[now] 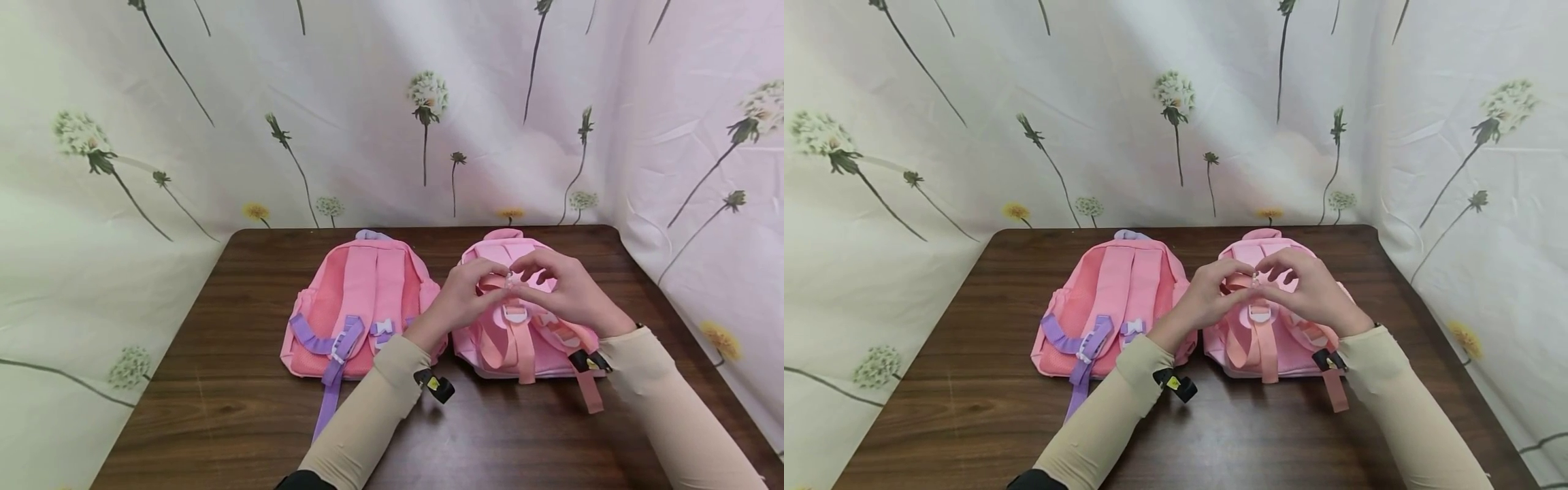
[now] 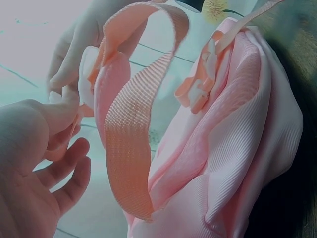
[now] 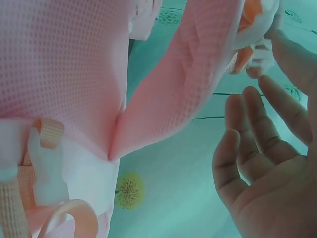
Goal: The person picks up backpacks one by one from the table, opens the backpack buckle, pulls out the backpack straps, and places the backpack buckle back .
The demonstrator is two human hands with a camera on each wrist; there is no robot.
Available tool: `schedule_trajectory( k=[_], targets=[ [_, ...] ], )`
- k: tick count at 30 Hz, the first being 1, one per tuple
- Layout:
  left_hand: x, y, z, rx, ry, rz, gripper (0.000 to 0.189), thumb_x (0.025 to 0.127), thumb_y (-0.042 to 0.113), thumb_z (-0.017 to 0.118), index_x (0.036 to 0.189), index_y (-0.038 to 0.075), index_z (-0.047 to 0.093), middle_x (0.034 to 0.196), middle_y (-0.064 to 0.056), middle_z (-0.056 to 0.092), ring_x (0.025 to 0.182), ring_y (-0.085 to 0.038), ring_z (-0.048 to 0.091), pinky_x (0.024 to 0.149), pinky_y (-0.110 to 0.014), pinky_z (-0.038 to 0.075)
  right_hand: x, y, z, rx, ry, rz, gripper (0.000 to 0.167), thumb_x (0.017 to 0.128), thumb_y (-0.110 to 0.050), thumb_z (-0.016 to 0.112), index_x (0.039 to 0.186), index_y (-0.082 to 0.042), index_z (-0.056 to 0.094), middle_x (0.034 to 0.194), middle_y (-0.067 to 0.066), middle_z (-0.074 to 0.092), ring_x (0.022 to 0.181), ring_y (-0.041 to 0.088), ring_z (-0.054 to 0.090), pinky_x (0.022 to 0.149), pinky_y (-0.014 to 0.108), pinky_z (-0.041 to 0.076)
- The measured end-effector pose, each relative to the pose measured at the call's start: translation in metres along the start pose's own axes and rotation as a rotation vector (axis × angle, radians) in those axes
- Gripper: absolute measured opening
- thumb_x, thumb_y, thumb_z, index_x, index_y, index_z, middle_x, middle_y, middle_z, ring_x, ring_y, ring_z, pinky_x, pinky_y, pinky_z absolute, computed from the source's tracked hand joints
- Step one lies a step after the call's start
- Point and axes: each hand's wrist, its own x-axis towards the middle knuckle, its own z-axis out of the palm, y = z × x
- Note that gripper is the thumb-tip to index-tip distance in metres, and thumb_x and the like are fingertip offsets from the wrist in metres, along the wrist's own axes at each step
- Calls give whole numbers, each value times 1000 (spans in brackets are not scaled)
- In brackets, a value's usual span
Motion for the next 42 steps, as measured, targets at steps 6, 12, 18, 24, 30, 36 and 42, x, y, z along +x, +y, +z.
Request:
schedule_trajectory(
  k=[6, 12, 18, 24, 30, 36, 42],
  targets=[
    [-1, 0, 1, -11, -4, -14, 32, 93, 12, 81, 124, 6, 72, 118, -8, 75, 98, -19, 63, 83, -15, 48, 1, -3, 3, 10, 29, -53, 38, 79, -4, 92, 111, -14, 74, 100, -4, 71, 88, 16, 66, 74, 27, 56],
    [0, -2, 3, -53, 19, -20, 34, 92, 9, 82, 122, 4, 68, 106, -8, 76, 90, -17, 67, 80, -21, 57, 2, -1, 3, 7, 17, -73, 37, 77, -5, 94, 108, -13, 76, 97, -3, 73, 86, 14, 66, 74, 23, 56],
    [0, -4, 3, -76, 15, -38, 31, 92, 9, 82, 119, 3, 70, 99, -7, 75, 87, -13, 67, 81, -22, 59, 0, 4, 4, 1, -63, -50, 35, 79, -9, 93, 110, -13, 77, 104, -2, 75, 90, 16, 70, 77, 25, 60],
    [0, -3, 1, -60, 39, -25, 31, 91, 13, 83, 119, 4, 72, 98, -6, 75, 88, -14, 68, 80, -18, 56, -4, 8, 0, -75, -97, -2, 35, 80, -17, 93, 111, -19, 78, 102, -10, 75, 90, 10, 68, 75, 30, 58],
    [-2, -2, -4, -45, 32, -58, 32, 93, 17, 82, 121, 7, 73, 104, -2, 75, 89, -9, 67, 79, -20, 58, -3, 7, -2, -87, -72, -9, 26, 84, -15, 90, 108, -20, 80, 97, -11, 76, 86, 11, 67, 72, 26, 57],
    [-1, -5, -4, -8, -7, -29, 32, 94, 20, 82, 122, 6, 75, 92, -1, 70, 85, -11, 64, 77, -29, 60, -3, 6, -4, -103, -42, -28, 29, 82, -9, 91, 108, -17, 80, 97, -9, 77, 86, 10, 66, 69, 32, 58],
    [0, -6, -4, 27, -2, 26, 25, 94, 22, 82, 114, 9, 79, 95, 1, 75, 80, -12, 63, 74, -27, 56, -3, 6, -5, -120, -24, -65, 34, 78, -8, 93, 108, -17, 80, 98, -9, 78, 84, 9, 66, 69, 30, 56]
  ],
)
